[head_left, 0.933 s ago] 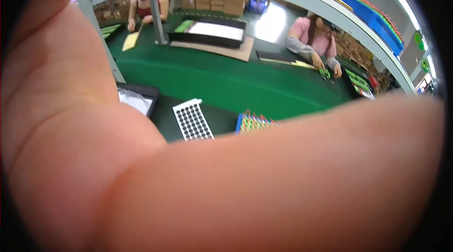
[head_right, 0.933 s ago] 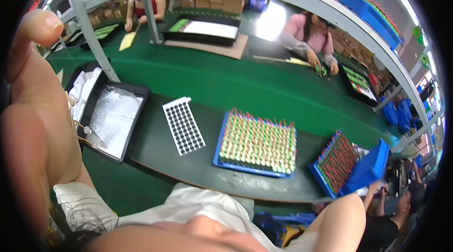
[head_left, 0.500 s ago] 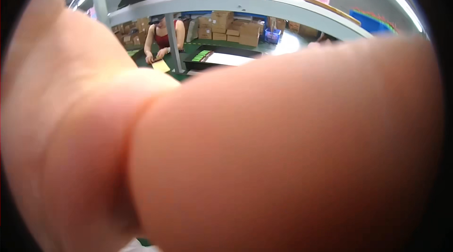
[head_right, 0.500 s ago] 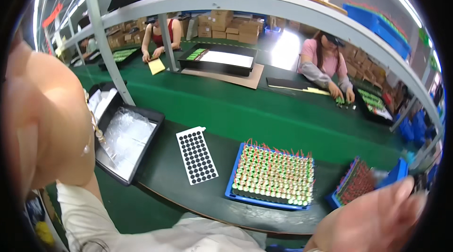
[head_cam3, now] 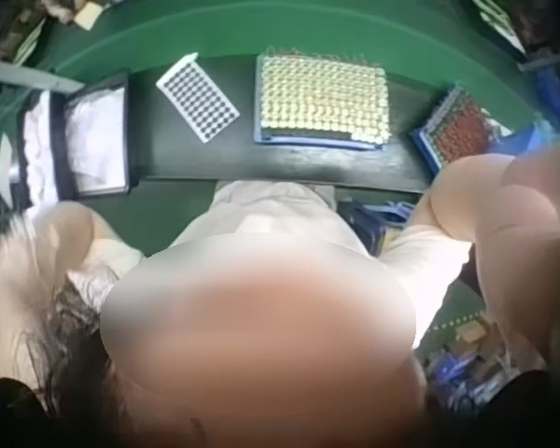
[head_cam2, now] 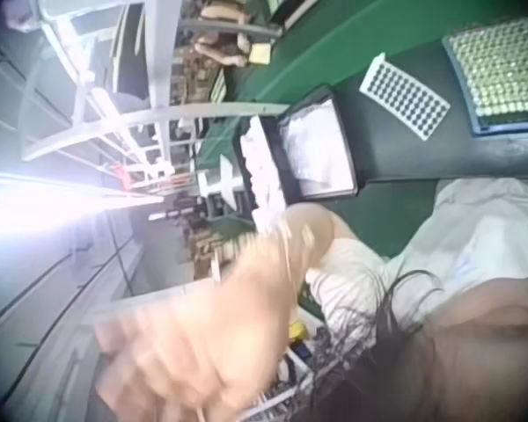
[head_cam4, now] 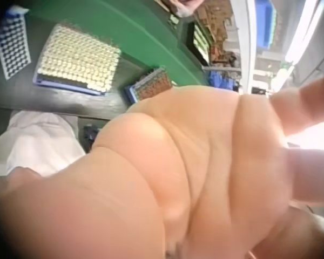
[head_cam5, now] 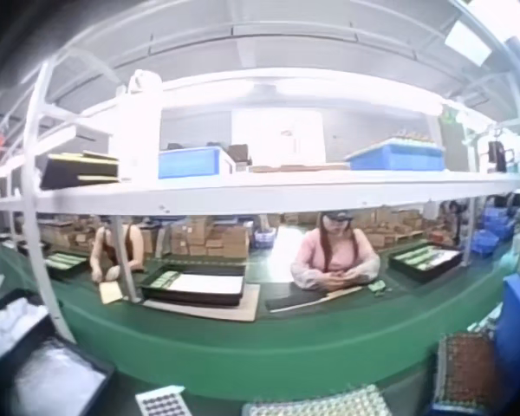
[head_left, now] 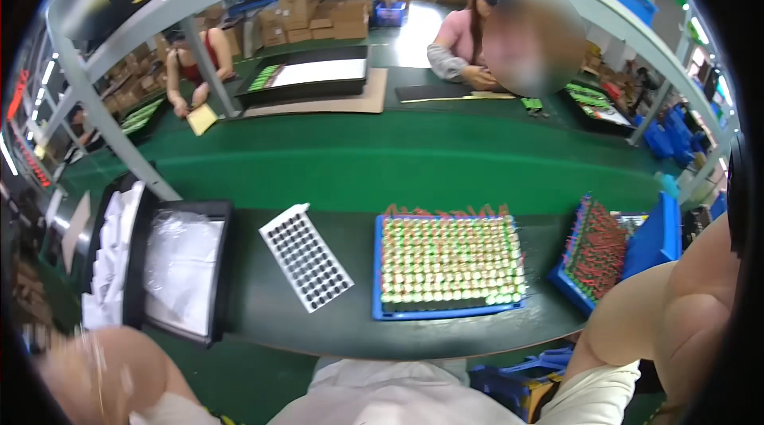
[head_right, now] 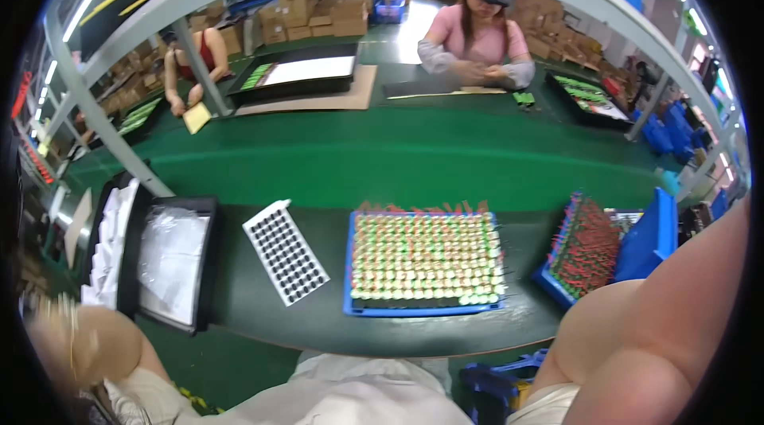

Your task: The person peels circular black stickers from a backing sheet and attaches them one by one onto battery cells arranged in a tray by hand.

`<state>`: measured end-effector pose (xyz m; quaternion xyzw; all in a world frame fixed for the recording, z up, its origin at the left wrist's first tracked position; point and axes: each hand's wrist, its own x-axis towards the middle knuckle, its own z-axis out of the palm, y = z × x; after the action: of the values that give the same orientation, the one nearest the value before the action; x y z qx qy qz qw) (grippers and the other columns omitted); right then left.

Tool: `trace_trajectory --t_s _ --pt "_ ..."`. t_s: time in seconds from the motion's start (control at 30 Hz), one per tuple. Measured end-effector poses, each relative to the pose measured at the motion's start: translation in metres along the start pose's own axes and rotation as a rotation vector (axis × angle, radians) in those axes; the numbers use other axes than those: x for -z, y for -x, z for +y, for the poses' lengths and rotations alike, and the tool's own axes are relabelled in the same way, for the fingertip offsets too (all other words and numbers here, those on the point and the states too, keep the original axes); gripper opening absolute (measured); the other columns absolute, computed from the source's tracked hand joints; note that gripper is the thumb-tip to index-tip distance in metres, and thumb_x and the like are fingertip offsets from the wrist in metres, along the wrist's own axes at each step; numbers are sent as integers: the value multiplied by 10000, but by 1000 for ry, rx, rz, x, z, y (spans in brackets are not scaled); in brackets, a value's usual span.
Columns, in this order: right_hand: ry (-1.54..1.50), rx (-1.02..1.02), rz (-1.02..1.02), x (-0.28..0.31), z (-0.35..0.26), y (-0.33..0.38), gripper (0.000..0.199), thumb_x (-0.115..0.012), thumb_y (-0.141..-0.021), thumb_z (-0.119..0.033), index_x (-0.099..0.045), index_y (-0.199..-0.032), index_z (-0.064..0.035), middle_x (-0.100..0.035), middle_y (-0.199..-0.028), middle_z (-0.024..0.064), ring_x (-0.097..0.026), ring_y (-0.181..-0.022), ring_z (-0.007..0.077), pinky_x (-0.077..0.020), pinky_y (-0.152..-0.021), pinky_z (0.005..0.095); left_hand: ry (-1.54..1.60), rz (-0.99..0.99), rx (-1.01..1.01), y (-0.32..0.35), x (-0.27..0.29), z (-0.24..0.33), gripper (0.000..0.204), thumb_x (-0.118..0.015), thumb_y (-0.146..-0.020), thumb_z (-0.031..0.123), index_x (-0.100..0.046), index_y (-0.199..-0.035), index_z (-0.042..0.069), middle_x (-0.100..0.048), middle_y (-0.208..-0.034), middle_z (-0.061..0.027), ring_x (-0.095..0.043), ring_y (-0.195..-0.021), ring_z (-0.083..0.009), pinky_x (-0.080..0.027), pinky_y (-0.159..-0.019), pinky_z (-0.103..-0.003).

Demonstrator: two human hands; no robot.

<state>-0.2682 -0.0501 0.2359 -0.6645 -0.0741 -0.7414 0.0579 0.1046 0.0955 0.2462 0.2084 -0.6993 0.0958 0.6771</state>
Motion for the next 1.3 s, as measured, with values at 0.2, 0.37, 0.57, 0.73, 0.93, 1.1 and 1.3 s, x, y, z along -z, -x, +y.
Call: trace_trajectory --t_s 0.2,0.37,0.57,0.73,0.93,1.1,1.3 --pt "20 64 30 1 7 1 395 -477 -975 -365 -455 -1353 -254 -376 -1474 59 -413 -1316 337 -355 -1029 505 109 83 36 22 -28 -21 498 -489 -928 499 -531 -1225 102 -486 -1327 -232 -349 -1333 -419 -330 -1063 -560" --pt "-6 126 81 7 13 -5 373 -460 -985 -376 -483 -1326 -226 -402 -1450 86 -434 -1295 351 -371 -1017 506 159 134 49 29 -38 -27 494 -477 -933 511 -541 -1218 112 -489 -1325 -232 -344 -1338 -424 -328 -1063 -565" --pt "-20 232 149 51 18 -2 365 -438 -997 -391 -517 -1293 -194 -433 -1420 120 -458 -1269 368 -391 -1003 507 246 180 37 30 -57 -32 492 -464 -940 525 -551 -1210 123 -493 -1323 -232 -339 -1343 -429 -326 -1062 -571" --pt "-60 204 206 32 30 -12 372 -420 -1006 -403 -544 -1266 -166 -459 -1396 147 -479 -1247 381 -408 -992 508 265 216 136 46 -67 -17 491 -452 -945 536 -560 -1202 132 -496 -1321 -232 -334 -1347 -434 -325 -1062 -577" --pt "-107 189 262 29 21 1 399 -399 -1018 -417 -578 -1233 -133 -490 -1366 181 -503 -1221 398 -428 -978 509 293 276 236 65 -76 -6 492 -438 -951 550 -571 -1194 143 -499 -1318 -233 -329 -1352 -440 -323 -1061 -583" --pt "-108 -1 150 -27 26 12 378 -374 -1027 -418 -581 -1226 -172 -500 -1370 162 -496 -1218 377 -404 -978 485 250 320 360 87 -69 16 494 -427 -956 561 -580 -1187 152 -502 -1316 -233 -324 -1356 -445 -321 -1061 -588" --pt "-109 -311 -329 -34 23 127 128 -617 -886 -202 -571 -998 -161 -545 -1093 117 -553 -986 270 -455 -827 397 61 390 435 97 -51 64 498 -413 -962 575 -591 -1178 163 -505 -1314 -233 -318 -1361 -450 -320 -1060 -594"
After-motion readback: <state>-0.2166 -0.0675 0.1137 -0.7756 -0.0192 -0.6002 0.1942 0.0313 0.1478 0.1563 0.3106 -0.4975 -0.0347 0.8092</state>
